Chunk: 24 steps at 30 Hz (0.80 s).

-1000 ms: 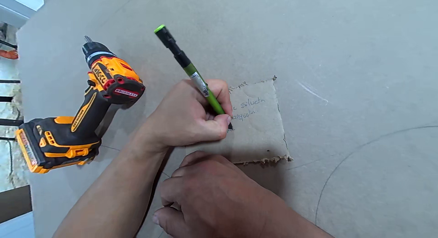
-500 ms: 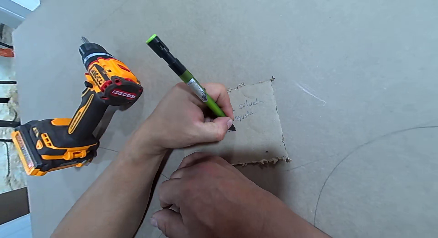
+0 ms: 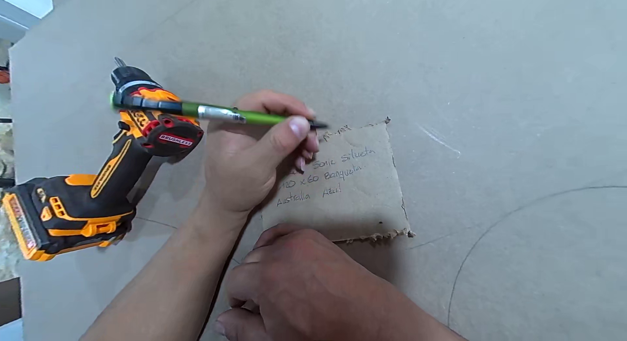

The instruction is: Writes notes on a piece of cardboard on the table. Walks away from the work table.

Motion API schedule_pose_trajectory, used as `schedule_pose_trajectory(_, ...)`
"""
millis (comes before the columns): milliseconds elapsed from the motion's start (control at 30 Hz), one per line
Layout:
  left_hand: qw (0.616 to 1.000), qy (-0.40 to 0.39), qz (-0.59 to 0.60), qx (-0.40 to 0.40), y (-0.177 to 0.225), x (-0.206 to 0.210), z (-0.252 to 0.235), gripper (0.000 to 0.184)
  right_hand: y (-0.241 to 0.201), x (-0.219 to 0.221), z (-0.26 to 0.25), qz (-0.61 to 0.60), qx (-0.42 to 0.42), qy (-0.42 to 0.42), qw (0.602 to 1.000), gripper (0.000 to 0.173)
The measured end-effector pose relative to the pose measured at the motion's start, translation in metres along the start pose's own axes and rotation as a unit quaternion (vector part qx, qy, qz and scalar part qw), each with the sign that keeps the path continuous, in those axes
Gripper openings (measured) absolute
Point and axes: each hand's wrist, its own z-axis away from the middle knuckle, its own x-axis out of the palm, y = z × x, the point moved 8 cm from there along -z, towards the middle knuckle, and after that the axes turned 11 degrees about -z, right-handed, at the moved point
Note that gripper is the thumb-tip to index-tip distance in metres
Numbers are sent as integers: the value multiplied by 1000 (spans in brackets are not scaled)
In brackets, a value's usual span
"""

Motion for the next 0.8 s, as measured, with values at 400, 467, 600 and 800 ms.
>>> schedule_pose_trajectory(400,852,99,-513,15,40,-43,79,39,-16,-86,40,46,-99,379,919,32)
schedule_pose_trajectory(467,810,109,-576,7,42,-53,123,40,-8,-112,54,143,-10,465,873,22)
schedule_pose_trajectory(600,769,229,-595,-55,45,-71,195,49,25,-121,47,275,198,401,851,57)
schedule_pose_trajectory(800,683,226,-673,-169,28,-94,184,65,30,-90,42,380,251,307,836,54)
